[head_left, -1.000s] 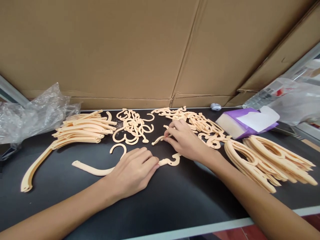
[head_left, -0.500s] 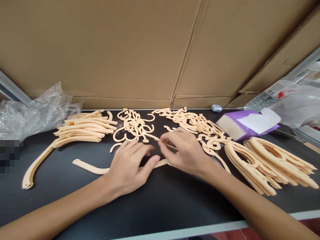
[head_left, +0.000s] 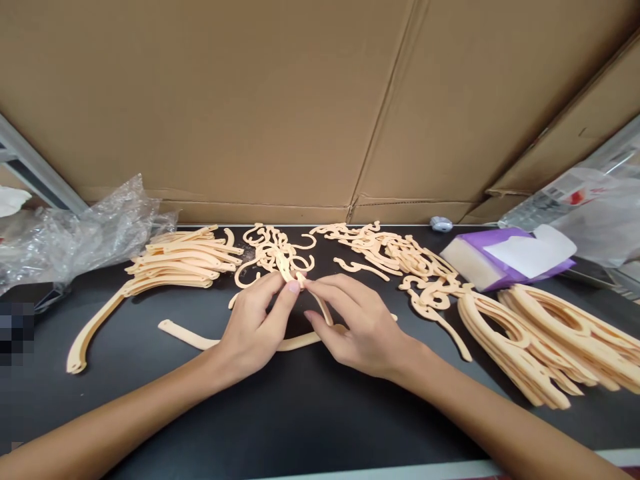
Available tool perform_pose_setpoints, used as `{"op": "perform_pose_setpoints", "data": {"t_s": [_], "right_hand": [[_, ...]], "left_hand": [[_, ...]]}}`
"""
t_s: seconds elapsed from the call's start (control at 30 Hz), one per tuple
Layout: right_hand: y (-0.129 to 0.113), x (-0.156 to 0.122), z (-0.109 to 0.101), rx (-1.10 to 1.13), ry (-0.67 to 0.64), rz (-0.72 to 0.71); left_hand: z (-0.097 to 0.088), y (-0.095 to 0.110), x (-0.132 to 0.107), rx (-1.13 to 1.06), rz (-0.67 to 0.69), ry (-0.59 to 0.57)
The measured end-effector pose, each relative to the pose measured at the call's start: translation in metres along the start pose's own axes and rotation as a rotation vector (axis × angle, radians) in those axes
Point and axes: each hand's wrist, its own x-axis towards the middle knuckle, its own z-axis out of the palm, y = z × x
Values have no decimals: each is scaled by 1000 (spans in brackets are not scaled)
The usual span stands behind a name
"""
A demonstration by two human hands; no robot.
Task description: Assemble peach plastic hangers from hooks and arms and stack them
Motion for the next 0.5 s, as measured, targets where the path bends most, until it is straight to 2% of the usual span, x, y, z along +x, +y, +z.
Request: {"op": "perform_pose_setpoints", "data": {"t_s": [0.13,0.3,0.43,0.5], "right_hand": [[-1,1,0,32,-2,-20],[-2,0,0,59,-28,-11],[-6,-3,0,87,-103,64],[-9,-4,1,97,-188,120]], "left_hand": [[0,-2,1,-185,-67,40],[-4,1,8,-326,-64,93],[-31,1,19,-458,-10,182],[-52,-5,20,-406,42,261]]}}
